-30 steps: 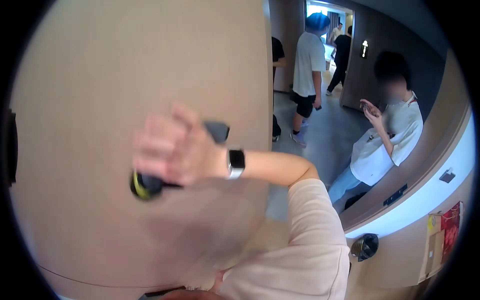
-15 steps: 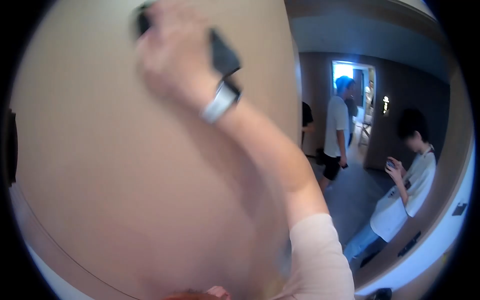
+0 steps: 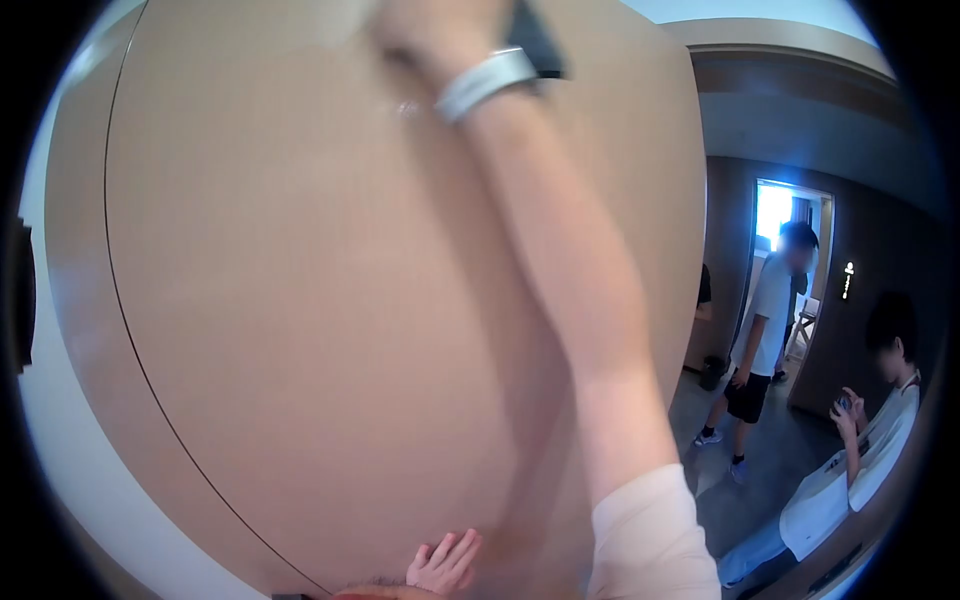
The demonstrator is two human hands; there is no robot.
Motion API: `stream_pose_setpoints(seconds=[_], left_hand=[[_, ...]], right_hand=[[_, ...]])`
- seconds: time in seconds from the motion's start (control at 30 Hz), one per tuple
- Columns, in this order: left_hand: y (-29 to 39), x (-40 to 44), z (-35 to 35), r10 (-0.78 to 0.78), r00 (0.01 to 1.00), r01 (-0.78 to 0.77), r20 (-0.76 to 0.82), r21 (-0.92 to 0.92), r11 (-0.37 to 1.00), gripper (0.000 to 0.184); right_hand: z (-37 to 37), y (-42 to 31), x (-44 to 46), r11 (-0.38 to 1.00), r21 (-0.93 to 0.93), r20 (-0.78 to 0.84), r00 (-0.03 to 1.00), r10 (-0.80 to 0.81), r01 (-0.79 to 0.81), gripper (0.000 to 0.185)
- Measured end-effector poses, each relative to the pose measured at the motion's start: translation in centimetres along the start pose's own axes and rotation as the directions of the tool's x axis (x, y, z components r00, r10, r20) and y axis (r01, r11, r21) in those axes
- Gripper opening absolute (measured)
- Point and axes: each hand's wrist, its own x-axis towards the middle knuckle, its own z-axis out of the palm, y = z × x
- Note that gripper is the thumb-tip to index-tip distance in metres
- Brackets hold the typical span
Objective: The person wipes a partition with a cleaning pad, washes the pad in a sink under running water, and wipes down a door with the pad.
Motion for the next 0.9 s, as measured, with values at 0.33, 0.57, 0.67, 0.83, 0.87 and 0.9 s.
stream_pose_setpoints(seconds=[0.33,0.57,0.67,0.83,0.87,0.9], left_hand=[[0.7,0.0,3.2,0.036,0.996,-0.029,-0.078,0.09,0.996,0.076],[1.6,-0.6,1.6,-0.038,0.996,0.026,-0.082,-0.143,0.989,0.076],[1.9,-1.5,2.3,0.088,0.99,-0.134,0.11,0.555,0.821,0.075],[0.9,-1.3,3.0,0.271,0.963,-0.227,0.004,0.554,0.801,0.06],[1.5,-2.3,2.6,0.266,0.964,-0.226,0.011,0.562,0.796,0.06],[2.4,-3.3,0.7,0.044,0.999,-0.046,-0.03,-0.084,0.995,0.056]], right_hand=[[0.7,-13.9,-1.7,0.882,0.352,0.259,0.873,-0.413,0.313,0.026],[4.1,-1.9,5.2,0.976,-0.219,-0.038,0.999,0.009,-0.017,0.03],[1.9,-11.8,3.3,0.99,-0.087,0.092,0.988,0.12,-0.112,0.038],[4.3,-24.2,-4.0,0.753,0.312,-0.433,0.792,-0.43,0.58,0.03],[4.7,-23.2,-3.7,0.753,0.314,-0.443,0.791,-0.422,0.578,0.03],[3.2,-20.4,-2.5,0.782,0.395,-0.255,0.875,-0.41,0.482,0.03]])
